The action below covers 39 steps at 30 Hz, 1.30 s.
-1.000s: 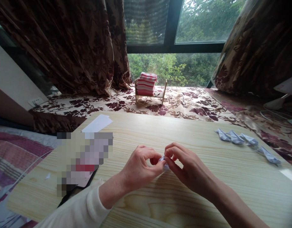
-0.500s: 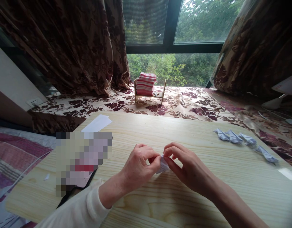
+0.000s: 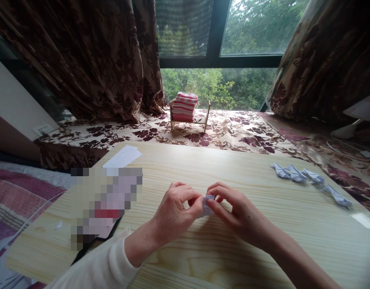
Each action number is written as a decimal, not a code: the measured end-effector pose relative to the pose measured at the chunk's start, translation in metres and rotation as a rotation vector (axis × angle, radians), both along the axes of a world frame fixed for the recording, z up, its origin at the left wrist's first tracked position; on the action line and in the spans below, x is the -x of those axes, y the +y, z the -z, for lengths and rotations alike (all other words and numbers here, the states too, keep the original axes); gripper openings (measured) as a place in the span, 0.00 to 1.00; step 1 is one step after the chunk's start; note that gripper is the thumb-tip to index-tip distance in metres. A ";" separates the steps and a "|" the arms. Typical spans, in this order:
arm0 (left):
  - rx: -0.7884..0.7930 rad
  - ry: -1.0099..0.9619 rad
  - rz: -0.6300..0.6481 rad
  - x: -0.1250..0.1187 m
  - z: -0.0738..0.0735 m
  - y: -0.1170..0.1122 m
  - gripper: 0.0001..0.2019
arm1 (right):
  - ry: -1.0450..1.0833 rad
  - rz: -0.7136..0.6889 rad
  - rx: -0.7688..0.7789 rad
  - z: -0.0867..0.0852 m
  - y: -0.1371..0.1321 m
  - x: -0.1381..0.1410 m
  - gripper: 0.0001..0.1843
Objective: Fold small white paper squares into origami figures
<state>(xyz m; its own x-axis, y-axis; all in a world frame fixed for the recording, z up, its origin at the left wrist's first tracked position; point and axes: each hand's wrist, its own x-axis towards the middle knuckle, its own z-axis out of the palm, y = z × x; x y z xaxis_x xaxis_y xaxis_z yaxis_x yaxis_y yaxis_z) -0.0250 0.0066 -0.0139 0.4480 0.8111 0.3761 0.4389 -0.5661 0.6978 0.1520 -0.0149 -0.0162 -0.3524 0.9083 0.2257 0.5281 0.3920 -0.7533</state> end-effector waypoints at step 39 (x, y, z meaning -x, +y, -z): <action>0.147 -0.108 -0.106 0.000 -0.007 -0.004 0.04 | 0.079 0.046 0.024 -0.007 0.001 -0.003 0.11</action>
